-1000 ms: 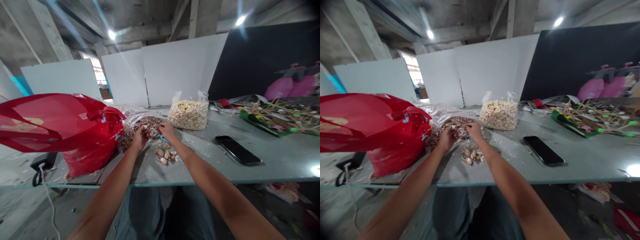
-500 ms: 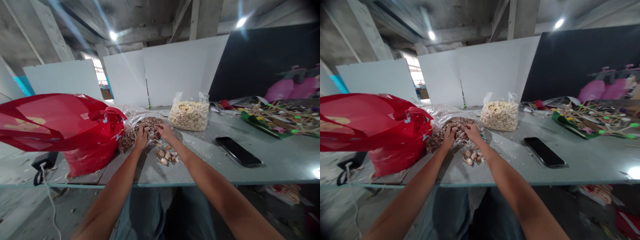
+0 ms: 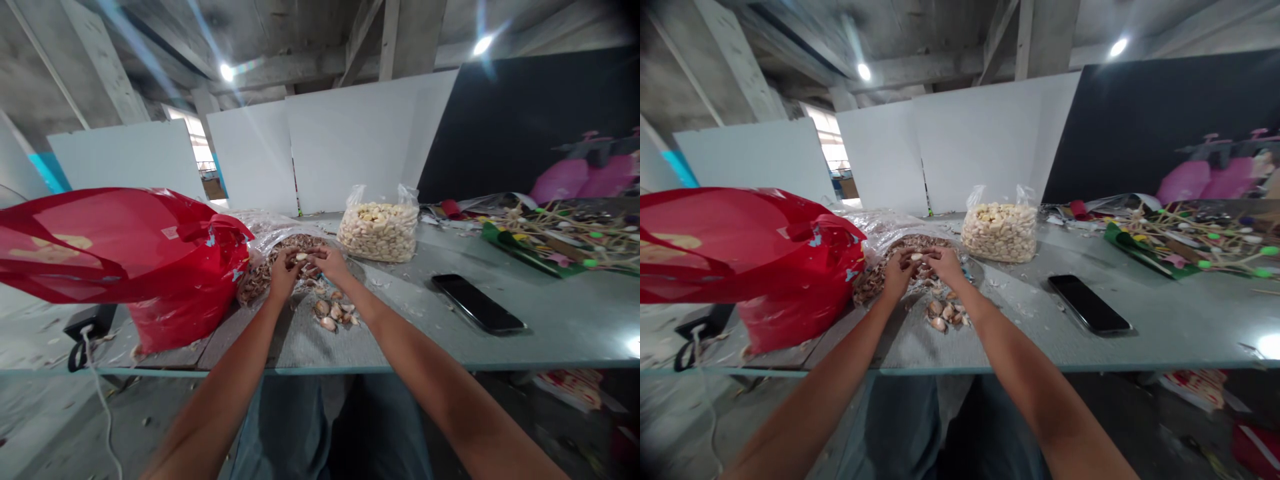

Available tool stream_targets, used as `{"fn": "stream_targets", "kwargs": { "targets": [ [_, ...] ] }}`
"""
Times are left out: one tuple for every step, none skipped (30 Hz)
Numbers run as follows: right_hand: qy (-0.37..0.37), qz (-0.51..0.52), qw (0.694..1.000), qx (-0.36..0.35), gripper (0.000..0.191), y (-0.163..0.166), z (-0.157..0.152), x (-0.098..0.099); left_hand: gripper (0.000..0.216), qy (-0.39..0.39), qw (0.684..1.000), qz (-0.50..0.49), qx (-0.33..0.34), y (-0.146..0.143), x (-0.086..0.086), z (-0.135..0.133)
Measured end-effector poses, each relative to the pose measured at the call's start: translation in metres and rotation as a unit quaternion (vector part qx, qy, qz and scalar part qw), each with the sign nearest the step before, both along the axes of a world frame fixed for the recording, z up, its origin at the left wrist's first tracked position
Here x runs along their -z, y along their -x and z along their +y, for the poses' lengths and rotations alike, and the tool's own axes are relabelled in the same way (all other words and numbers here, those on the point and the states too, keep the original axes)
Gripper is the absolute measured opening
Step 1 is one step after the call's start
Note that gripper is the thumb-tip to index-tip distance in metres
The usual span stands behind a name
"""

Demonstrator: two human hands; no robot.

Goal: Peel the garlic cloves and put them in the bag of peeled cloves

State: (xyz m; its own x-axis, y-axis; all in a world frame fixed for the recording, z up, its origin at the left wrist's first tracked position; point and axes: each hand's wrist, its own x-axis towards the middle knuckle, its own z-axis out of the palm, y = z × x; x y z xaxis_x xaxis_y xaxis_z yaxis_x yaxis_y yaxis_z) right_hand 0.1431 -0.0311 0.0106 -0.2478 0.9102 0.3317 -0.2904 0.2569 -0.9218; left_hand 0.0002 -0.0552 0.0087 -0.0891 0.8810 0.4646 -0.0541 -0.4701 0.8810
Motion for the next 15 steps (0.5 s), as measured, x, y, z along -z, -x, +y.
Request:
{"fn": "stream_targets", "kwargs": {
  "targets": [
    [-0.009,-0.003,1.0,-0.002,0.026,0.0,0.0,-0.001,0.039,0.002,1.0,0.001,-0.004,0.0,-0.001,0.0],
    [-0.017,-0.009,1.0,-0.003,0.026,-0.001,-0.001,-0.001,0.037,0.007,1.0,0.0,-0.005,0.0,-0.001,0.0],
    [-0.025,-0.016,1.0,-0.001,0.026,-0.001,-0.001,-0.001,0.036,0.011,1.0,-0.004,-0.003,-0.001,-0.002,0.0],
    [-0.033,-0.026,0.999,0.004,0.026,-0.001,-0.001,-0.002,0.035,0.015,1.0,-0.008,0.0,-0.001,-0.002,0.0],
    [-0.046,-0.039,0.998,0.011,0.025,-0.002,-0.001,-0.002,0.034,0.017,1.0,-0.014,0.001,-0.001,-0.002,0.0],
    [-0.064,-0.054,0.996,0.024,0.023,-0.002,-0.001,-0.002,0.034,0.016,1.0,-0.018,0.0,-0.001,-0.002,0.0],
    [-0.089,-0.073,0.992,0.041,0.021,-0.003,-0.001,-0.003,0.034,0.013,1.0,-0.019,-0.003,-0.001,-0.002,0.0],
    [-0.119,-0.095,0.986,0.065,0.019,-0.004,-0.001,-0.003,0.033,0.007,1.0,-0.015,-0.009,-0.001,-0.002,0.001],
    [-0.152,-0.118,0.977,0.091,0.017,-0.004,-0.002,-0.004,0.033,0.0,1.0,-0.006,-0.016,0.0,-0.001,0.001],
    [-0.184,-0.142,0.966,0.116,0.015,-0.005,-0.003,-0.005,0.032,-0.008,1.0,0.009,-0.025,0.0,0.0,0.002],
    [-0.211,-0.163,0.954,0.138,0.015,-0.005,-0.003,-0.006,0.032,-0.018,0.999,0.031,-0.035,0.001,0.002,0.003],
    [-0.232,-0.181,0.944,0.152,0.015,-0.006,-0.004,-0.007,0.032,-0.028,0.997,0.056,-0.046,0.003,0.004,0.005],
    [-0.246,-0.197,0.936,0.159,0.015,-0.005,-0.004,-0.008,0.032,-0.037,0.994,0.081,-0.057,0.004,0.005,0.006],
    [-0.255,-0.211,0.93,0.16,0.016,-0.005,-0.005,-0.008,0.032,-0.046,0.991,0.106,-0.068,0.005,0.007,0.007],
    [-0.258,-0.222,0.927,0.158,0.016,-0.005,-0.005,-0.008,0.031,-0.055,0.987,0.128,-0.078,0.006,0.008,0.008]
  ]
}}
